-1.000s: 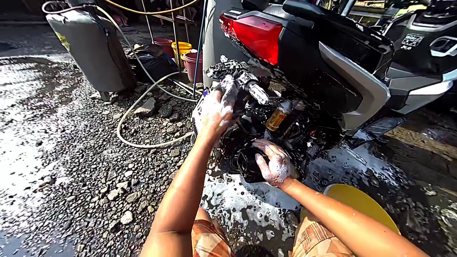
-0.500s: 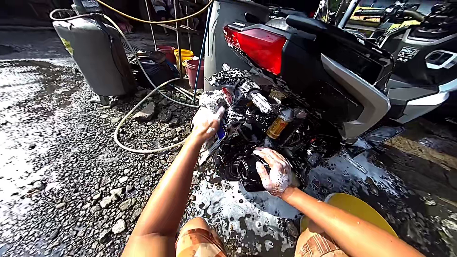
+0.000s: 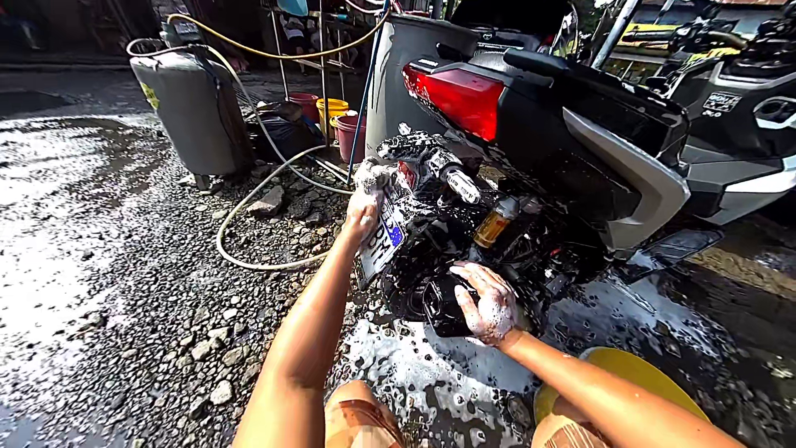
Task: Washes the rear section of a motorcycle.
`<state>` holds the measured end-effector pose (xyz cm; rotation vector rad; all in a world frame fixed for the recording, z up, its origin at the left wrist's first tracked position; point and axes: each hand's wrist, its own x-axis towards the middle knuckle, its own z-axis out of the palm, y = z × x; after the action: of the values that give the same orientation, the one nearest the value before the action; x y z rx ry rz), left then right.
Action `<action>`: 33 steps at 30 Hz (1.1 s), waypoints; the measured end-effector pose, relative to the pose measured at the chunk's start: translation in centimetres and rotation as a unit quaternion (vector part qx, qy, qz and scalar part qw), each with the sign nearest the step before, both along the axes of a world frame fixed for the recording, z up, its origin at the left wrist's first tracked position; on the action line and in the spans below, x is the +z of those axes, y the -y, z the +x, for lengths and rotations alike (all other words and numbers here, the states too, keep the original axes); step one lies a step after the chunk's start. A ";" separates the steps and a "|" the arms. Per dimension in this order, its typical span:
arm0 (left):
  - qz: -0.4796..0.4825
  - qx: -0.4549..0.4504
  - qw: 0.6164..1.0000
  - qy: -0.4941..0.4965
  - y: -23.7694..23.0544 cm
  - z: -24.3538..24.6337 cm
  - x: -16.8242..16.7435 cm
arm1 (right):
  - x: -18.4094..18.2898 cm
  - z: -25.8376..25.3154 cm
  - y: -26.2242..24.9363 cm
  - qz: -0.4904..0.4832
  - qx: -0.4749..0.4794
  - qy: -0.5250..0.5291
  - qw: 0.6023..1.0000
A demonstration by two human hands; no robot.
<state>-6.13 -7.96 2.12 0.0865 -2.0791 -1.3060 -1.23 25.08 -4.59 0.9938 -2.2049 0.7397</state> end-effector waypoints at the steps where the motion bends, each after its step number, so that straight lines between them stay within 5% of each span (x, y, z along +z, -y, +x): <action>1: -0.028 0.009 0.999 0.032 0.2 1.8 -2.1 | 0.0 0.0 -0.1 0.000 0.001 -0.001 1.000; 3: -0.057 0.044 0.992 0.103 1.2 4.3 -6.5 | 0.0 0.1 -0.2 0.004 0.001 0.004 1.000; 6: 0.049 0.079 0.977 0.192 2.2 5.4 -10.6 | 0.0 0.3 -0.1 0.007 -0.003 0.011 1.000; 12: 0.310 0.123 0.941 0.059 0.2 5.5 -12.5 | 0.0 0.2 -0.4 0.009 0.001 0.011 1.000; 16: 0.463 0.152 0.872 -0.037 -6.1 9.4 -12.8 | 0.2 0.4 -0.2 0.005 0.003 0.010 1.000; 21: 0.613 0.030 0.743 -0.267 -11.8 11.1 -9.2 | 0.2 0.5 -0.3 -0.005 -0.001 0.007 1.000; 24: 0.677 -0.052 0.674 -0.290 -14.2 11.0 -8.7 | 0.2 0.6 -0.3 -0.007 0.004 0.015 1.000; 26: 0.665 -0.096 0.694 -0.258 -16.1 11.1 -7.4 | 0.3 0.6 -0.1 -0.014 0.006 0.016 1.000; 29: 0.532 -0.085 0.828 -0.152 -17.5 11.0 -6.1 | 0.5 0.7 -0.3 -0.015 0.017 0.029 0.999; 31: 0.354 -0.067 0.930 -0.070 -17.8 11.2 -5.5 | 1.2 0.9 -0.1 -0.004 0.010 0.070 0.997; 33: 0.130 -0.095 0.987 0.008 -18.2 12.0 -3.2 | 2.3 1.8 0.1 -0.028 0.005 0.136 0.990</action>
<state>5.87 10.22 -1.12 0.0132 -1.9576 -1.6939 0.61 24.94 -2.26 0.9216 -2.3959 0.9859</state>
